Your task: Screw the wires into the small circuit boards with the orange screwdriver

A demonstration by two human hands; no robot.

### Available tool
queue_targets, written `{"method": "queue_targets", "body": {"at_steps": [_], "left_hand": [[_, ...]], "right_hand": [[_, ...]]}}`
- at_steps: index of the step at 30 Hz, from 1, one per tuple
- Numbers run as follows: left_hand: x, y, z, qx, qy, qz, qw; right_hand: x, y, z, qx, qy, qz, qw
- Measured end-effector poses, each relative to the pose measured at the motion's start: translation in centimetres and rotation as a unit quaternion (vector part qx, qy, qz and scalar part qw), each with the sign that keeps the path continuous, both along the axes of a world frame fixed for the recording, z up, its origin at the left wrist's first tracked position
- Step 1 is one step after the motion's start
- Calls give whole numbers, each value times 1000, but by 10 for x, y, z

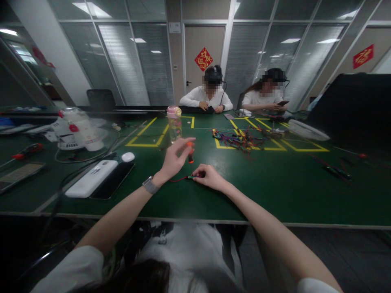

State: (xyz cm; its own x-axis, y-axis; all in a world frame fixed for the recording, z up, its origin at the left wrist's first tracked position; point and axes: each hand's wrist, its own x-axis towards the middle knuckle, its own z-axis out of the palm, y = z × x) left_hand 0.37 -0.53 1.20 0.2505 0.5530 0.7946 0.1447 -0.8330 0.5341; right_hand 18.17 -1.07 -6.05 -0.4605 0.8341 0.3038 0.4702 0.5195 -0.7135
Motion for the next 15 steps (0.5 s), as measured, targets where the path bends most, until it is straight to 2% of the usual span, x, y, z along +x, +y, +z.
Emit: {"method": "queue_targets", "body": {"at_steps": [4, 6, 10, 12, 15], "left_hand": [[0, -1, 2, 28, -6, 64, 998], [-1, -1, 2, 22, 1, 53, 998], [-2, -1, 1, -15, 8, -32, 999], [-1, -1, 0, -37, 1, -54, 998], [-1, 0, -1, -28, -7, -12, 1000]], "right_hand": [[0, -1, 1, 6, -3, -1, 1000], [0, -1, 1, 10, -4, -3, 1000], [-1, 0, 1, 13, -5, -1, 1000], [-1, 0, 1, 11, -5, -2, 1000], [-1, -1, 1, 7, -5, -6, 1000]]}}
